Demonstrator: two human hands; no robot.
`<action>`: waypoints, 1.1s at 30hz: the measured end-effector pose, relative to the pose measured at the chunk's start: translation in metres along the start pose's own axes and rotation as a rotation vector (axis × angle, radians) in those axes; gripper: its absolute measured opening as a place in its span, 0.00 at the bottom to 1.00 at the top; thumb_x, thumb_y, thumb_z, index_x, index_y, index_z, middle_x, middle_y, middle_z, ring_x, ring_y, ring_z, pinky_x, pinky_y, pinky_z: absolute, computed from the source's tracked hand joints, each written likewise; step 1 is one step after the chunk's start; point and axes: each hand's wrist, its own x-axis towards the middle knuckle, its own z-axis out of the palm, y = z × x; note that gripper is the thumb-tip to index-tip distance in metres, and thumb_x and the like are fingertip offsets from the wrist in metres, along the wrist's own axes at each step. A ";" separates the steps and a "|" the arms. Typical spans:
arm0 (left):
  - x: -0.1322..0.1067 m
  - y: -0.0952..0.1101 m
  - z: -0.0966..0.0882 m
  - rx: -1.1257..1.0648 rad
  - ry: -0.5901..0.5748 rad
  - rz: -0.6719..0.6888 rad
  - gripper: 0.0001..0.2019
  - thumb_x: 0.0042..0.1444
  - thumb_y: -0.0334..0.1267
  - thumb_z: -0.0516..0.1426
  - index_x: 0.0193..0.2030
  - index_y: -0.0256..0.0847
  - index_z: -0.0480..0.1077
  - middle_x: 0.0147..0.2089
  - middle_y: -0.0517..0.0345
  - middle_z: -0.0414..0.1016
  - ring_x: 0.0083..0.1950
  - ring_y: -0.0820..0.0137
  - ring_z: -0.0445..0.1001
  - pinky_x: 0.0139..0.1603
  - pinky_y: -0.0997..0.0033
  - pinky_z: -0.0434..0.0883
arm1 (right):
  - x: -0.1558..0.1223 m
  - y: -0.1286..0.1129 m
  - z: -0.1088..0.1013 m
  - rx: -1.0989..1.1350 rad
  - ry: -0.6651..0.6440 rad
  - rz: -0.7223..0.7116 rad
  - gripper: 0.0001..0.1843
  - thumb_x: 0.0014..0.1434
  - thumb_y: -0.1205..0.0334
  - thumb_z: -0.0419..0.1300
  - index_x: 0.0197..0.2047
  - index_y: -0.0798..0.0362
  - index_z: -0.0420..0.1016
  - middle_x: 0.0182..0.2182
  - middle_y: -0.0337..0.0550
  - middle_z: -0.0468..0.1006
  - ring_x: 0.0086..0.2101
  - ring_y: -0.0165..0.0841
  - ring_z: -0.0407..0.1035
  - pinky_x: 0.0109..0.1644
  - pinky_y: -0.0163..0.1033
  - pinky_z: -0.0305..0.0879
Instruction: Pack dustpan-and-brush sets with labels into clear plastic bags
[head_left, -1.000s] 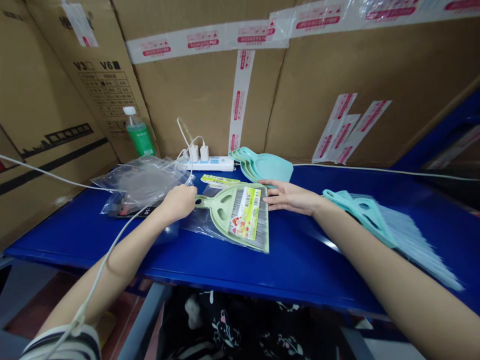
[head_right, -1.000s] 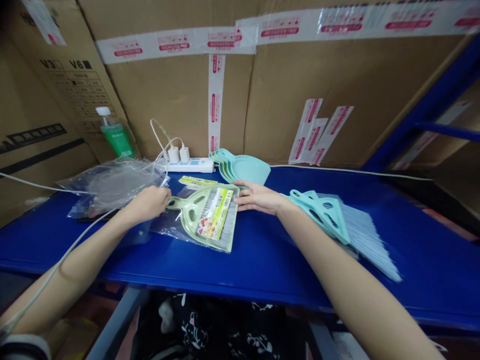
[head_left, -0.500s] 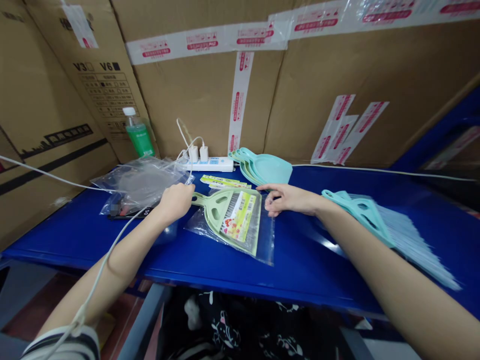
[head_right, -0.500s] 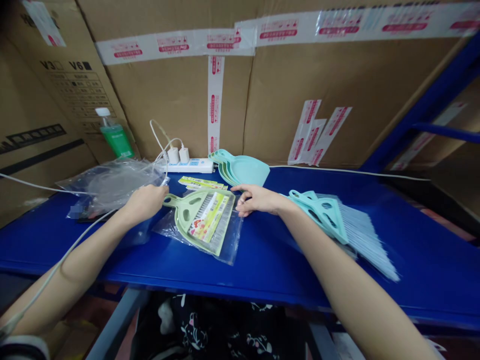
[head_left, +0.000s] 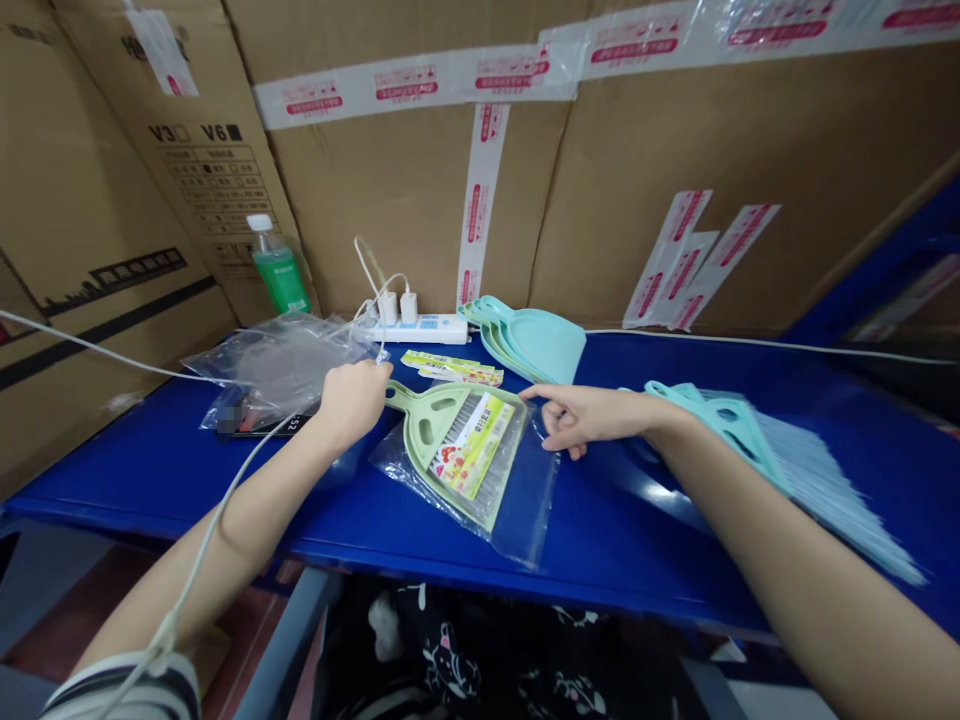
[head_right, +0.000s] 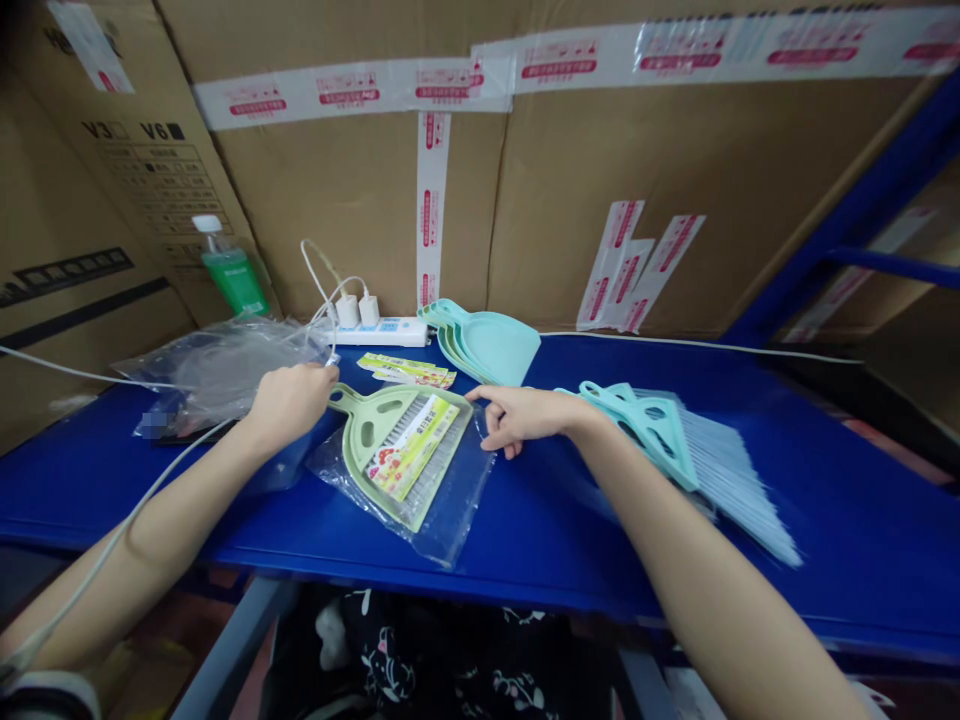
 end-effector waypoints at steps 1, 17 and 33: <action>0.000 0.001 0.000 -0.008 0.030 0.013 0.15 0.60 0.29 0.44 0.44 0.38 0.71 0.42 0.43 0.77 0.45 0.52 0.77 0.39 0.61 0.72 | 0.000 -0.001 0.000 -0.052 0.018 0.002 0.40 0.48 0.57 0.64 0.63 0.53 0.55 0.23 0.30 0.67 0.20 0.27 0.65 0.23 0.33 0.61; -0.007 0.018 0.004 -0.130 0.056 0.260 0.13 0.63 0.36 0.46 0.47 0.43 0.69 0.43 0.55 0.79 0.41 0.60 0.78 0.36 0.66 0.70 | -0.019 -0.019 -0.004 -0.488 -0.006 -0.082 0.15 0.48 0.47 0.58 0.27 0.49 0.62 0.19 0.33 0.61 0.22 0.29 0.56 0.27 0.35 0.51; -0.006 0.018 0.010 -0.109 0.111 0.377 0.18 0.65 0.37 0.44 0.57 0.47 0.67 0.44 0.54 0.74 0.36 0.66 0.77 0.33 0.70 0.70 | -0.012 -0.018 0.002 -0.277 -0.206 -0.002 0.23 0.47 0.39 0.58 0.25 0.49 0.56 0.21 0.36 0.71 0.20 0.26 0.64 0.24 0.33 0.59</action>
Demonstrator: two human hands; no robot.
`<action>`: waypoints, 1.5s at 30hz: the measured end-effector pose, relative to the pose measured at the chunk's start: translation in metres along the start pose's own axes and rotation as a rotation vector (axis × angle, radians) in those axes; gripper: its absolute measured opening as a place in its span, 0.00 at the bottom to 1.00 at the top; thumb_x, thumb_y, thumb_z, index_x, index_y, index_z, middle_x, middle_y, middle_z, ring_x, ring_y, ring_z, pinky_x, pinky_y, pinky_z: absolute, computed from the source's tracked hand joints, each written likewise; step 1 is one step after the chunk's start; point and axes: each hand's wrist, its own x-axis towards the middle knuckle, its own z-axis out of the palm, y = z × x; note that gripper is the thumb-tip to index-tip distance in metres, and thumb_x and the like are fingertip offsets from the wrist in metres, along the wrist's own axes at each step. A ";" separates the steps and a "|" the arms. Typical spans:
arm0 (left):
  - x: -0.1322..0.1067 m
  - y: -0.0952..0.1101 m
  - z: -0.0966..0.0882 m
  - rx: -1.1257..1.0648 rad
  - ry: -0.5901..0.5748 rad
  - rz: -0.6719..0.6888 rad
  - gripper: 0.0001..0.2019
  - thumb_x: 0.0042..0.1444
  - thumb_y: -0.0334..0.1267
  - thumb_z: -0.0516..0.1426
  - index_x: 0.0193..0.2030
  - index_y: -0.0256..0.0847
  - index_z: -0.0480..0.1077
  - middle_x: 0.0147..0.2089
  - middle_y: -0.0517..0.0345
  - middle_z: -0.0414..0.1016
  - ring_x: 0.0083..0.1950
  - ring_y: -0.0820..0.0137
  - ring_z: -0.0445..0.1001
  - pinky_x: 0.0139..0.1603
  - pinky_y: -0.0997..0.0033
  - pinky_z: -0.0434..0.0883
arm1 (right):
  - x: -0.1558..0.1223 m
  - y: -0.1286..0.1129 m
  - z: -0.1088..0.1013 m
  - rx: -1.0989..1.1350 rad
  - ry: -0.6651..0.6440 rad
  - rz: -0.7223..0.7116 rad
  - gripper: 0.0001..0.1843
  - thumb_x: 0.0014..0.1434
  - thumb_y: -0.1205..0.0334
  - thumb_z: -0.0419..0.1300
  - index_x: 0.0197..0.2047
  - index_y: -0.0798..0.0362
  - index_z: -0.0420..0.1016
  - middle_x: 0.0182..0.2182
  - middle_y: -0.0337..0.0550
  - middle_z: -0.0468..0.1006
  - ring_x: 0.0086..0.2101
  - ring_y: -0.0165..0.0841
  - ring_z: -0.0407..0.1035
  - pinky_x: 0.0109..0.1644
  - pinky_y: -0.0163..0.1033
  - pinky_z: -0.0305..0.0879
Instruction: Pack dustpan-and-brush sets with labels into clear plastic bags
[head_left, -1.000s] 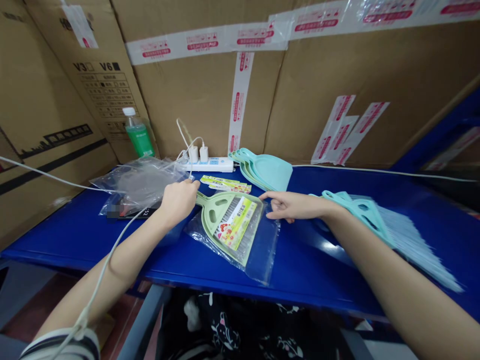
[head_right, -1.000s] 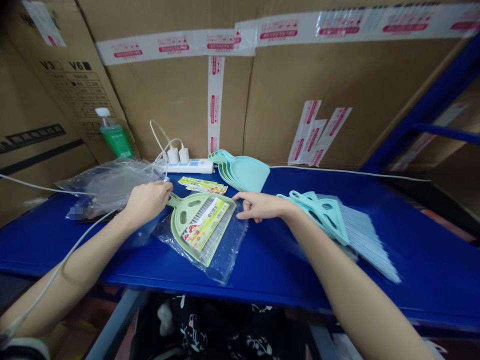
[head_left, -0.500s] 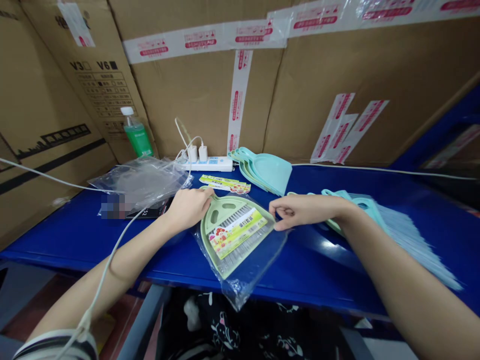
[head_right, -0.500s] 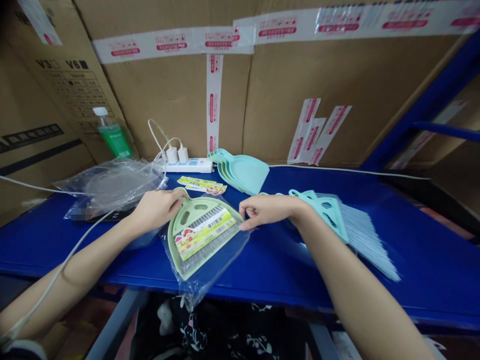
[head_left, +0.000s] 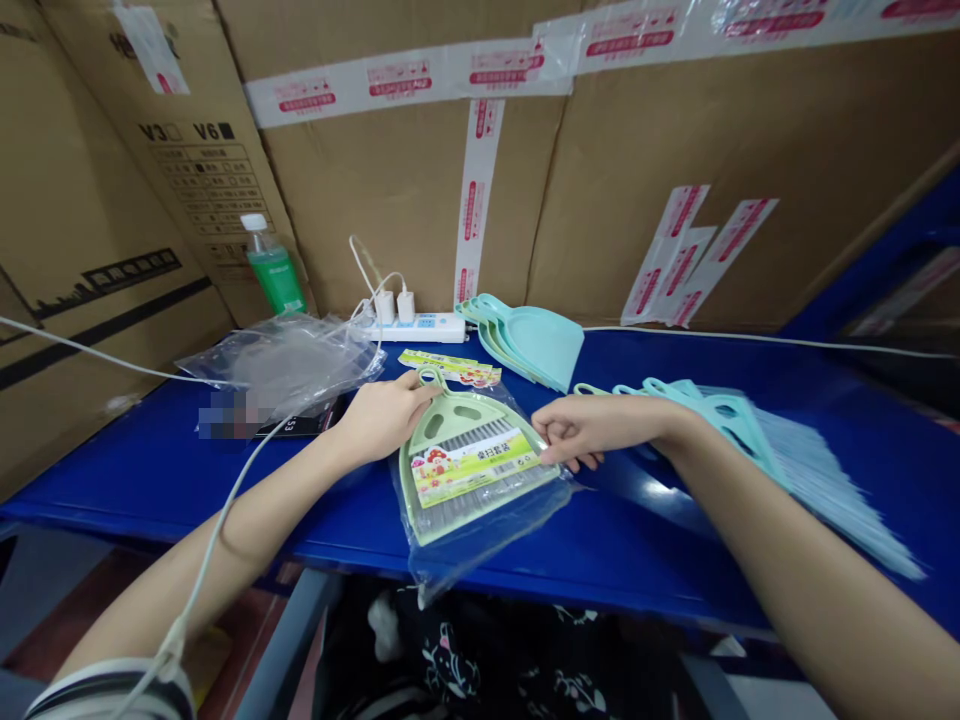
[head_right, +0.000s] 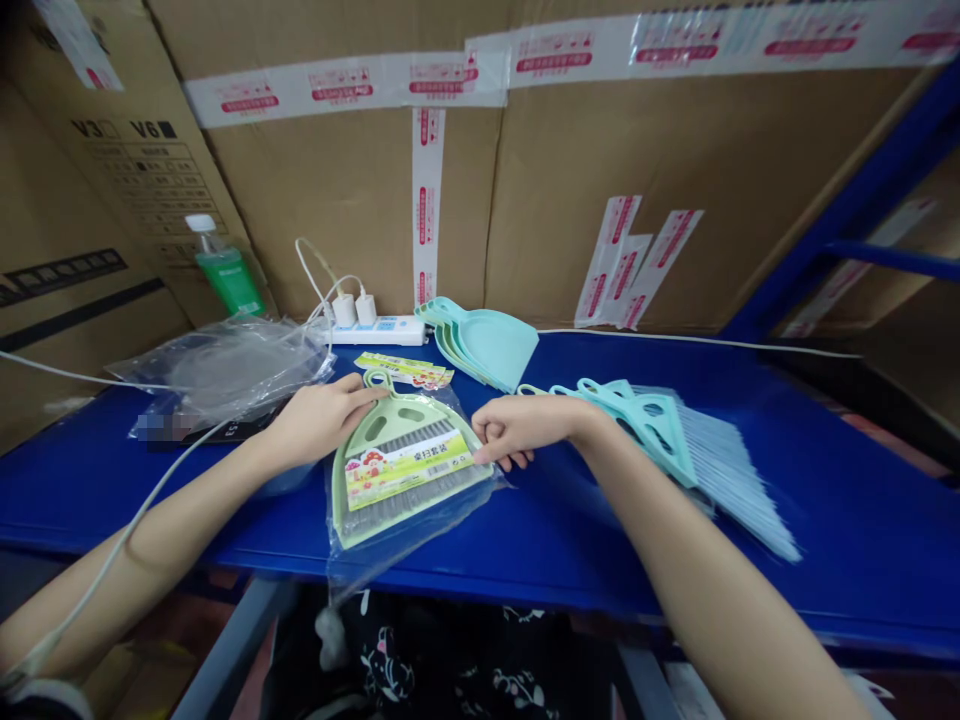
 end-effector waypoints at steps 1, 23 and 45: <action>0.000 0.000 0.000 0.012 -0.006 0.008 0.18 0.65 0.37 0.45 0.58 0.48 0.67 0.44 0.53 0.74 0.35 0.66 0.77 0.32 0.70 0.70 | -0.001 0.000 0.000 -0.001 -0.009 -0.005 0.24 0.46 0.37 0.58 0.25 0.49 0.57 0.20 0.36 0.71 0.20 0.26 0.64 0.24 0.33 0.60; -0.001 0.001 -0.004 -0.022 0.056 -0.007 0.17 0.62 0.31 0.44 0.51 0.42 0.70 0.43 0.53 0.75 0.39 0.66 0.77 0.34 0.71 0.69 | 0.013 -0.003 0.004 0.198 0.290 -0.062 0.41 0.57 0.58 0.57 0.70 0.51 0.45 0.17 0.32 0.69 0.18 0.28 0.64 0.22 0.32 0.63; -0.004 -0.001 0.001 -0.263 0.071 0.429 0.18 0.64 0.36 0.44 0.52 0.40 0.71 0.45 0.52 0.78 0.40 0.68 0.77 0.34 0.72 0.68 | 0.014 -0.004 0.006 -0.276 0.494 0.005 0.27 0.62 0.52 0.49 0.61 0.53 0.66 0.25 0.41 0.73 0.27 0.33 0.65 0.29 0.37 0.55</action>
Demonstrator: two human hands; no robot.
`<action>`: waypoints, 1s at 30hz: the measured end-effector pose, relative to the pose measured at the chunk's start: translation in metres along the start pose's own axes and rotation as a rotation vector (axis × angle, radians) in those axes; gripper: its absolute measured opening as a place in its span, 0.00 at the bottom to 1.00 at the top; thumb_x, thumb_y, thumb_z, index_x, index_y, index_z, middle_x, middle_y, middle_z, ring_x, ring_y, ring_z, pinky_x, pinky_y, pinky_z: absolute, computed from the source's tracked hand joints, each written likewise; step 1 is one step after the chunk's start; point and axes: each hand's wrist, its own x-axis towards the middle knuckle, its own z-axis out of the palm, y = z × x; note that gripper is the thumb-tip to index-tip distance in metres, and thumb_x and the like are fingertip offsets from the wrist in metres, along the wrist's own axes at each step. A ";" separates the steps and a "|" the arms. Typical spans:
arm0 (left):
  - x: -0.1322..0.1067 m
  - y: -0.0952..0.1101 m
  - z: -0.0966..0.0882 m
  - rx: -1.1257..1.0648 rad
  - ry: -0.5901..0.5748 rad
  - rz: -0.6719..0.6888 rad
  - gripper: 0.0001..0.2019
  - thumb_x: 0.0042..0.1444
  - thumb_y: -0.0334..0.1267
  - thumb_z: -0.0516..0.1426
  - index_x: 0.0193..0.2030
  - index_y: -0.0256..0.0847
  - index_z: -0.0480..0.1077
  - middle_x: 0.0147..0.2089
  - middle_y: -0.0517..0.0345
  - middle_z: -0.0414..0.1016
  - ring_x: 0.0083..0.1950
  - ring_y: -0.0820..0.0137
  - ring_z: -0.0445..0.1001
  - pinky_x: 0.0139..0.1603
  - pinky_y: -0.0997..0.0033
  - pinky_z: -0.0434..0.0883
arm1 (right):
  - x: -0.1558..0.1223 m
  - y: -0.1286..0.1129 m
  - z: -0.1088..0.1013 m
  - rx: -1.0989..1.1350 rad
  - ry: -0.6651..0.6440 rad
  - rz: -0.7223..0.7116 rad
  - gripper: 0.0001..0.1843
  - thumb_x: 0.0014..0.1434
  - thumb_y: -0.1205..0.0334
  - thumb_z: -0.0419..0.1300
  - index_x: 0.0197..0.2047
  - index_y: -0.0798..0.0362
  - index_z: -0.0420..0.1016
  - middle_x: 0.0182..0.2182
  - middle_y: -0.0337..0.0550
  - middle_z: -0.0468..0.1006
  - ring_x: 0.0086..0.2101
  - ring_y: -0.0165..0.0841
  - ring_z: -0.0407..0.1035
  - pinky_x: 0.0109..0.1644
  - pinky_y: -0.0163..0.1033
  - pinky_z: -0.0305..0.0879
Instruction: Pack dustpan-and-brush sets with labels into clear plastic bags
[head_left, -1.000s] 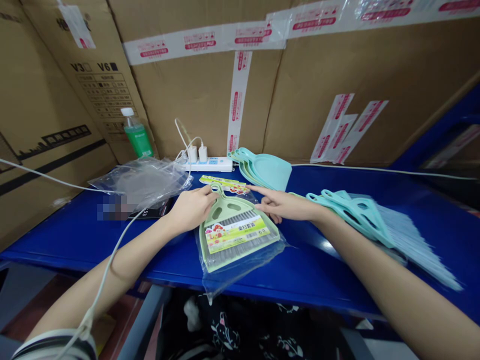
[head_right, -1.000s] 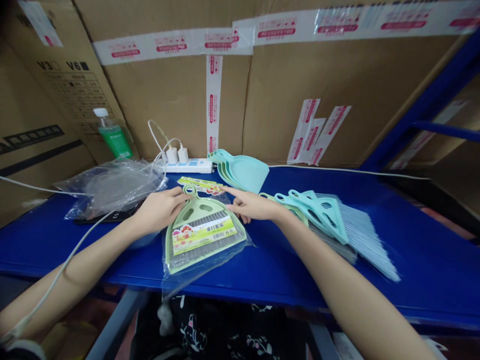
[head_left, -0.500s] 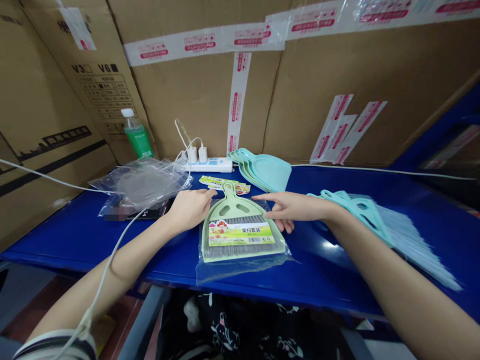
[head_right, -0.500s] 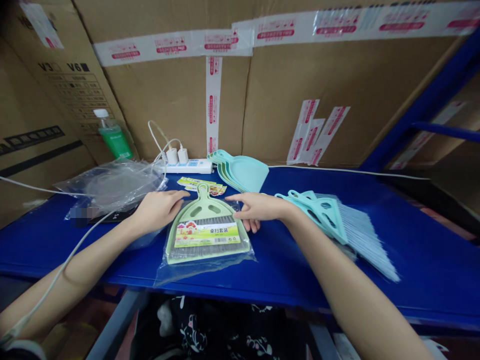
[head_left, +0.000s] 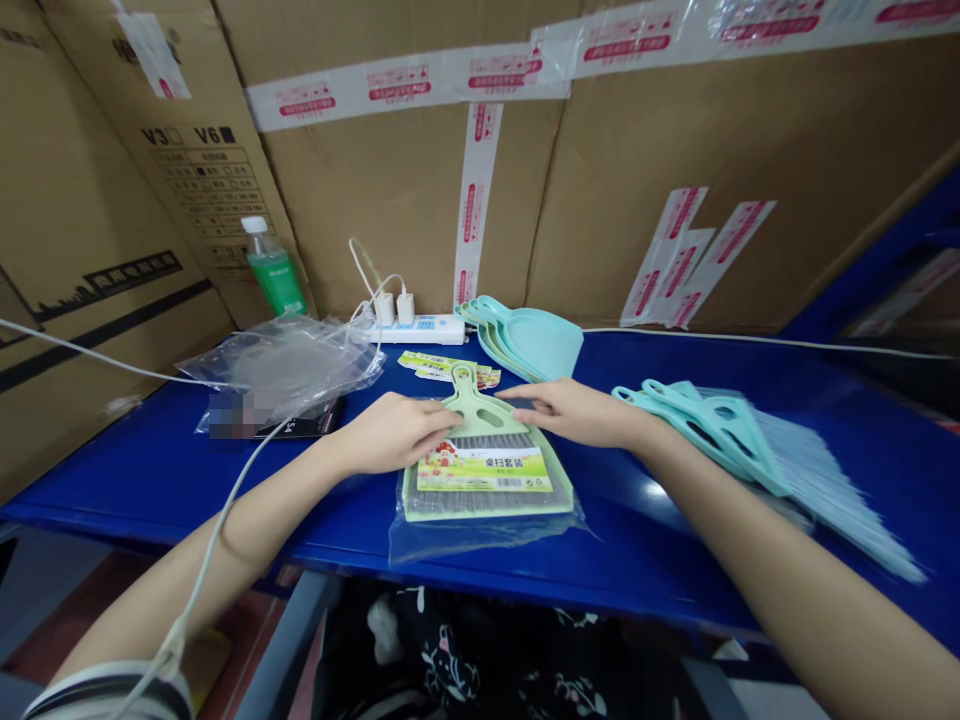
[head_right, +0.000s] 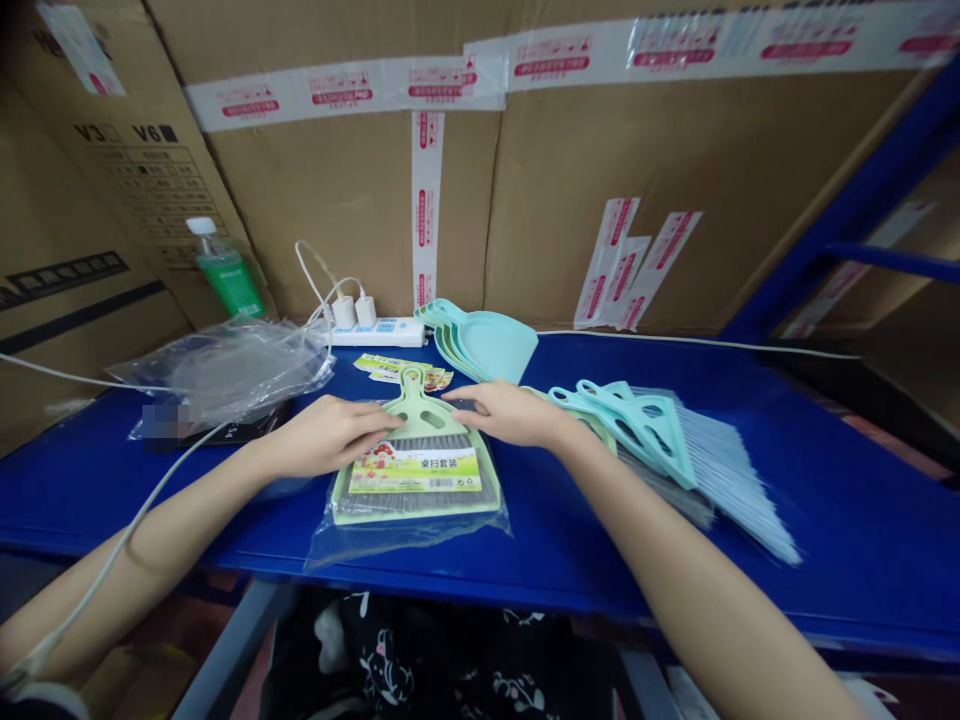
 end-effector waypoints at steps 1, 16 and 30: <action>-0.001 0.001 0.000 -0.048 0.006 0.037 0.17 0.64 0.36 0.44 0.51 0.40 0.71 0.45 0.52 0.78 0.40 0.69 0.77 0.35 0.73 0.68 | 0.001 0.000 0.001 -0.006 0.021 0.001 0.26 0.63 0.53 0.48 0.60 0.53 0.67 0.29 0.44 0.75 0.29 0.35 0.66 0.31 0.37 0.57; -0.004 0.011 0.002 -0.329 -0.035 0.222 0.24 0.49 0.51 0.62 0.50 0.40 0.73 0.35 0.57 0.78 0.28 0.72 0.73 0.28 0.74 0.64 | 0.007 -0.006 0.005 -0.082 0.202 0.116 0.10 0.57 0.61 0.52 0.33 0.52 0.73 0.20 0.37 0.67 0.22 0.31 0.59 0.27 0.36 0.50; -0.006 0.013 0.002 -0.315 -0.042 0.208 0.16 0.52 0.41 0.58 0.48 0.41 0.73 0.23 0.64 0.70 0.25 0.73 0.69 0.27 0.75 0.62 | 0.001 -0.008 -0.002 -0.226 0.209 0.148 0.07 0.57 0.66 0.52 0.39 0.52 0.68 0.22 0.37 0.65 0.24 0.31 0.59 0.28 0.35 0.48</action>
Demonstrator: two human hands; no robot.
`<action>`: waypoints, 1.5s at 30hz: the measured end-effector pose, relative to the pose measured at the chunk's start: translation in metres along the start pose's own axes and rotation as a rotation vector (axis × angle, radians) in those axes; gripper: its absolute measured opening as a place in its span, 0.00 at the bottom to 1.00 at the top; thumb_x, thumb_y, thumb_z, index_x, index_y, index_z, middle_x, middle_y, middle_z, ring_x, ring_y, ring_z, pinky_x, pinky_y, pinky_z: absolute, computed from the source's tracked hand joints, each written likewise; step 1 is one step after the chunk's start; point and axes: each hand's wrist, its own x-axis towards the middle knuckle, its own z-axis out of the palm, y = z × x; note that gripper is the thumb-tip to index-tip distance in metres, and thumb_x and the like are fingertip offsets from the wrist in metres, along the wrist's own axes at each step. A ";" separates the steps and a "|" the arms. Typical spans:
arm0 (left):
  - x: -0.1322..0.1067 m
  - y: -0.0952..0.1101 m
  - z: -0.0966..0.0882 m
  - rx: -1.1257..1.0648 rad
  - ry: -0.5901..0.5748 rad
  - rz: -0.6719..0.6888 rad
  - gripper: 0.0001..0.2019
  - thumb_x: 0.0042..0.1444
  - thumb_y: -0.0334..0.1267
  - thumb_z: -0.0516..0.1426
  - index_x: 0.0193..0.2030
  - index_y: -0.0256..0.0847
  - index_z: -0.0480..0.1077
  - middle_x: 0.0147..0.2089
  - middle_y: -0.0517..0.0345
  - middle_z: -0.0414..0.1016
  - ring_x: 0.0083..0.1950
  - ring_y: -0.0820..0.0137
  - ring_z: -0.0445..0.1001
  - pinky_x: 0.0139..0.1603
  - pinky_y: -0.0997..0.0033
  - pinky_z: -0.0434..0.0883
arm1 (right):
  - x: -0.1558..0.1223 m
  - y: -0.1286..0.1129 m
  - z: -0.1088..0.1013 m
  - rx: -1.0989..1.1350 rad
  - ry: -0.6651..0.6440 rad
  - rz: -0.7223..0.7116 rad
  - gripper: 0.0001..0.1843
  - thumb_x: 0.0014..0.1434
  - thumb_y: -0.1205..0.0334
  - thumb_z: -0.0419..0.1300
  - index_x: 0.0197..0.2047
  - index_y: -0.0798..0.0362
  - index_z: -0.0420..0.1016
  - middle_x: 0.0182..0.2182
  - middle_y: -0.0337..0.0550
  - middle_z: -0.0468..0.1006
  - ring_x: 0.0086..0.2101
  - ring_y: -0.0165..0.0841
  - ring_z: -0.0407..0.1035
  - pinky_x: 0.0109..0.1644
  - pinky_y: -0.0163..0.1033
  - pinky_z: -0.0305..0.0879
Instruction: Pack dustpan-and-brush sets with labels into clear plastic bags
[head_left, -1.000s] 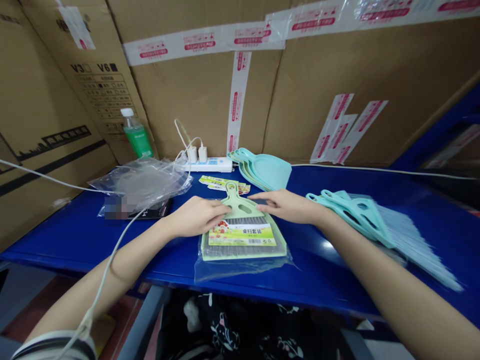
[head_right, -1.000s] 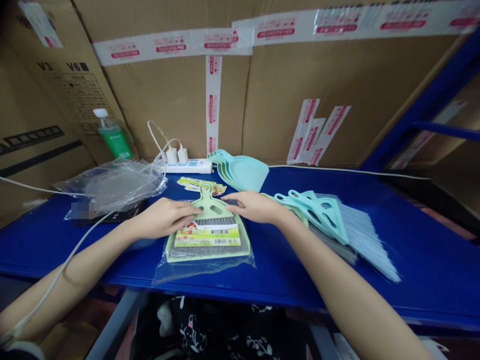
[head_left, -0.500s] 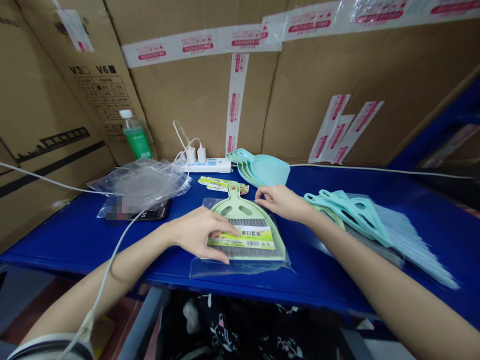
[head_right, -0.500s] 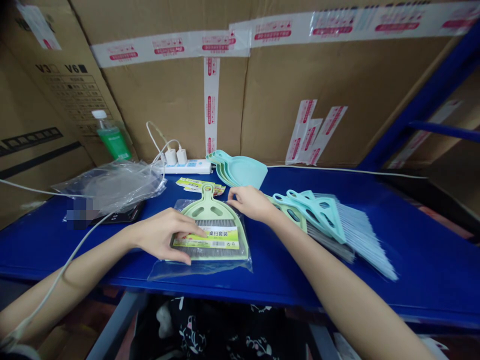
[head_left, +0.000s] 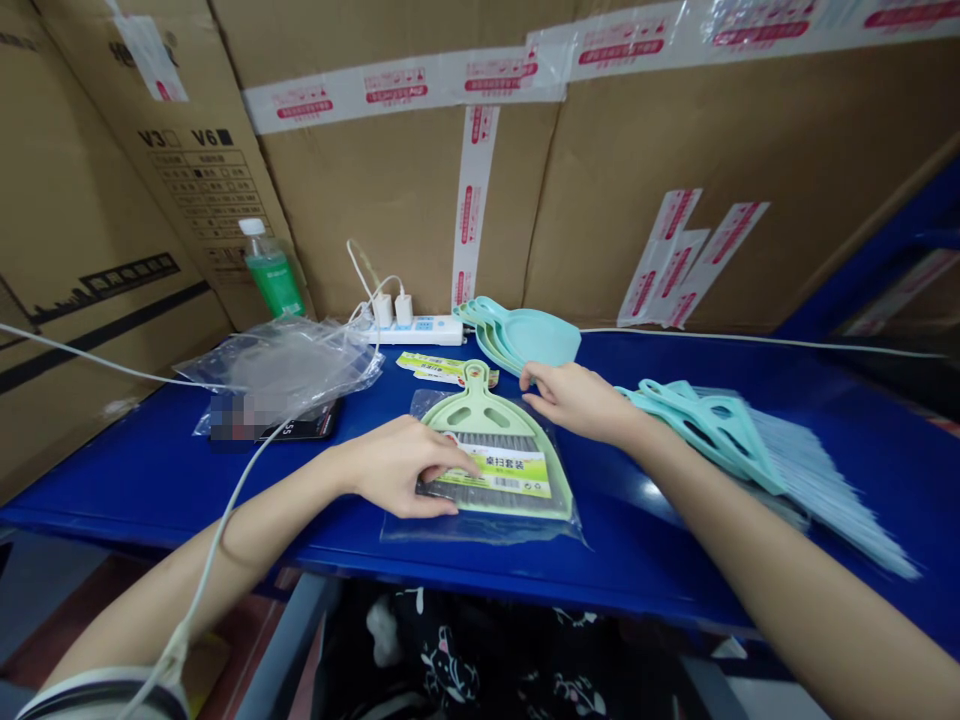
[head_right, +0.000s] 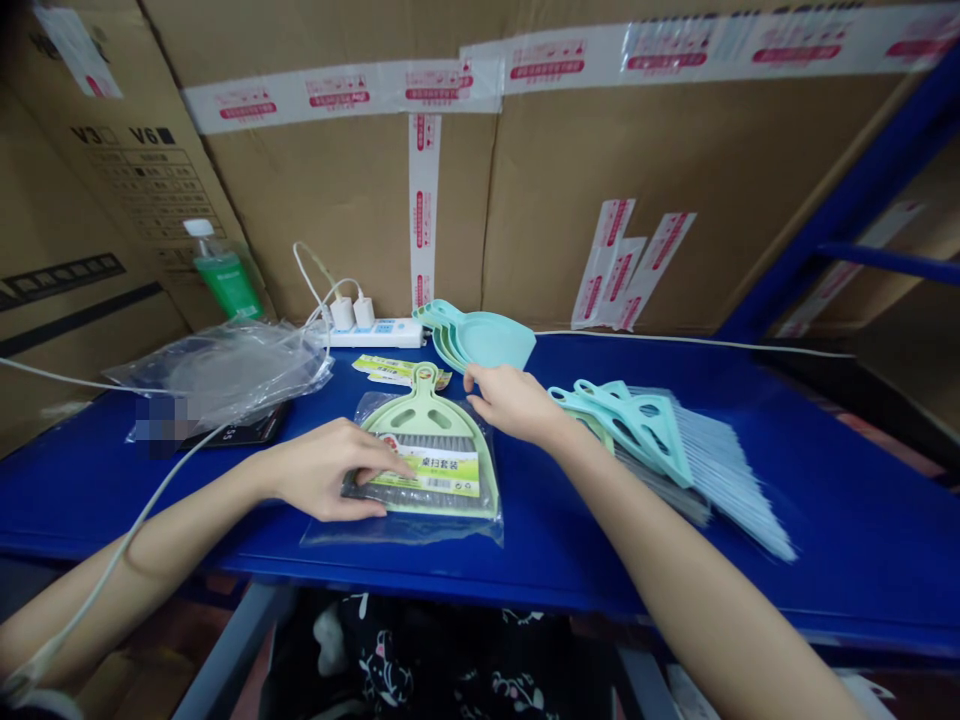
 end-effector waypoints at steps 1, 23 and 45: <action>0.000 0.000 0.001 -0.008 0.001 0.002 0.16 0.52 0.41 0.58 0.48 0.41 0.73 0.22 0.65 0.69 0.24 0.74 0.68 0.27 0.76 0.62 | 0.000 0.000 -0.001 0.026 0.000 -0.030 0.06 0.57 0.66 0.52 0.38 0.53 0.67 0.21 0.36 0.64 0.23 0.30 0.58 0.28 0.35 0.48; 0.001 0.001 0.004 -0.019 0.038 0.061 0.14 0.51 0.33 0.56 0.45 0.41 0.74 0.27 0.62 0.72 0.26 0.74 0.68 0.27 0.76 0.63 | -0.013 -0.007 -0.008 0.236 -0.247 -0.317 0.16 0.51 0.51 0.61 0.30 0.49 0.58 0.22 0.32 0.60 0.24 0.30 0.56 0.29 0.36 0.50; 0.002 0.006 0.007 0.090 0.064 0.098 0.13 0.54 0.30 0.51 0.43 0.41 0.73 0.33 0.58 0.75 0.31 0.72 0.71 0.28 0.74 0.64 | -0.025 -0.027 -0.001 0.107 -0.342 -0.496 0.21 0.47 0.56 0.70 0.29 0.51 0.59 0.22 0.30 0.59 0.24 0.27 0.54 0.28 0.34 0.47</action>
